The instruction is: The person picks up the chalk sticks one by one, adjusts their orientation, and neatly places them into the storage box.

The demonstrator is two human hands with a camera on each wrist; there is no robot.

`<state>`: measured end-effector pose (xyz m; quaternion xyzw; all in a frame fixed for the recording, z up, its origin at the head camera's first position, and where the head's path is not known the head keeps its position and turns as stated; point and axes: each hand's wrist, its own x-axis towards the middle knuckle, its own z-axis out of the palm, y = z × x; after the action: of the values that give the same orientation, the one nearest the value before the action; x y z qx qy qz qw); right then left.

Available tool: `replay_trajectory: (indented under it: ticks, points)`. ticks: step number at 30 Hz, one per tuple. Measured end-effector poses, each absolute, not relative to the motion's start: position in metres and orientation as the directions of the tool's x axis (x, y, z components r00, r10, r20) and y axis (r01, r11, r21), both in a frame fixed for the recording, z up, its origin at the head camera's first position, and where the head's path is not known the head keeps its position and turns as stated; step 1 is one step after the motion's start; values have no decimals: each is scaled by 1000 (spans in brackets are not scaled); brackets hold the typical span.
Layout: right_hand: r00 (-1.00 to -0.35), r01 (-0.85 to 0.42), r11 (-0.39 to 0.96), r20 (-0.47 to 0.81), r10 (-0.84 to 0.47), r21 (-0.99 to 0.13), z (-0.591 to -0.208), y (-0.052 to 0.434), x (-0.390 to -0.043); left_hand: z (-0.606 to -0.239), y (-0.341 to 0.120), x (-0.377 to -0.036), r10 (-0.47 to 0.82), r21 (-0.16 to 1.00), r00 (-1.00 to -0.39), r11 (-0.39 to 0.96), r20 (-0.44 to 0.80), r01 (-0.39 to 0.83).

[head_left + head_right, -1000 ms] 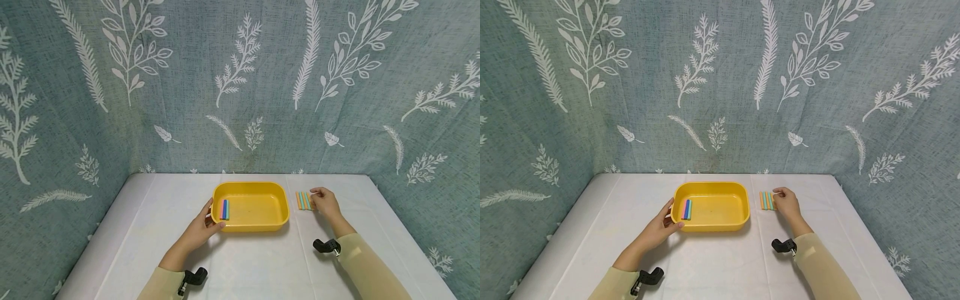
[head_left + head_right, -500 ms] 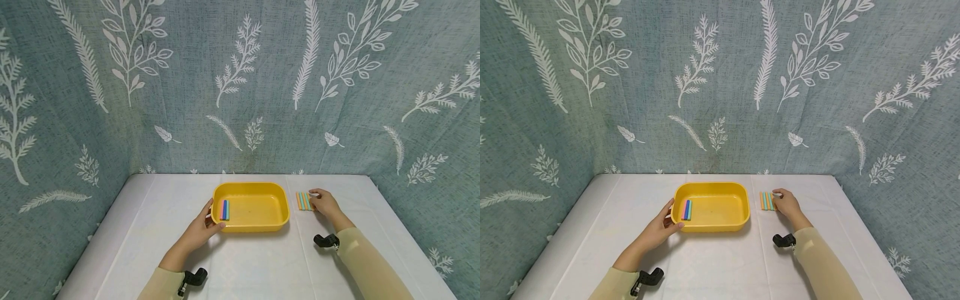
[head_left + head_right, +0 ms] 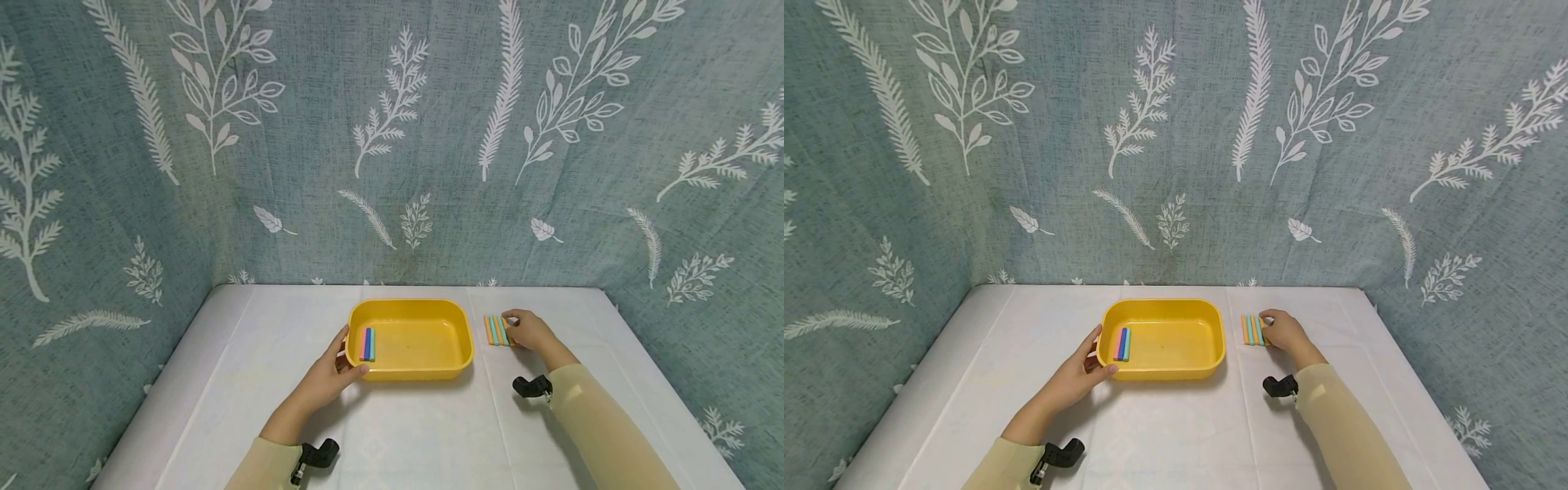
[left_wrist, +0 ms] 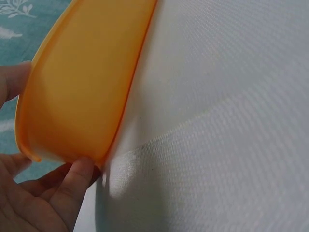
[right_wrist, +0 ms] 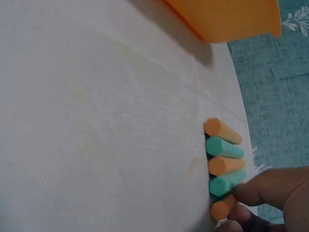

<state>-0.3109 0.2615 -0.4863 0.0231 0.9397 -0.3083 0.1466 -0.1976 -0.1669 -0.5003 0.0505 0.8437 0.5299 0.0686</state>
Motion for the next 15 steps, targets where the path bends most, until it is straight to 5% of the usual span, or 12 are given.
replay_trajectory:
  ticks: [11,15]
  points:
    - [-956,124,844,-292,-41,-523,-483,267,-314,-498,-167,-197,149,902,-986,432,-69,3]
    - [-954,174,795,-301,-11,-581,-484,269,-312,-498,-167,-197,146,897,-986,442,-78,-5]
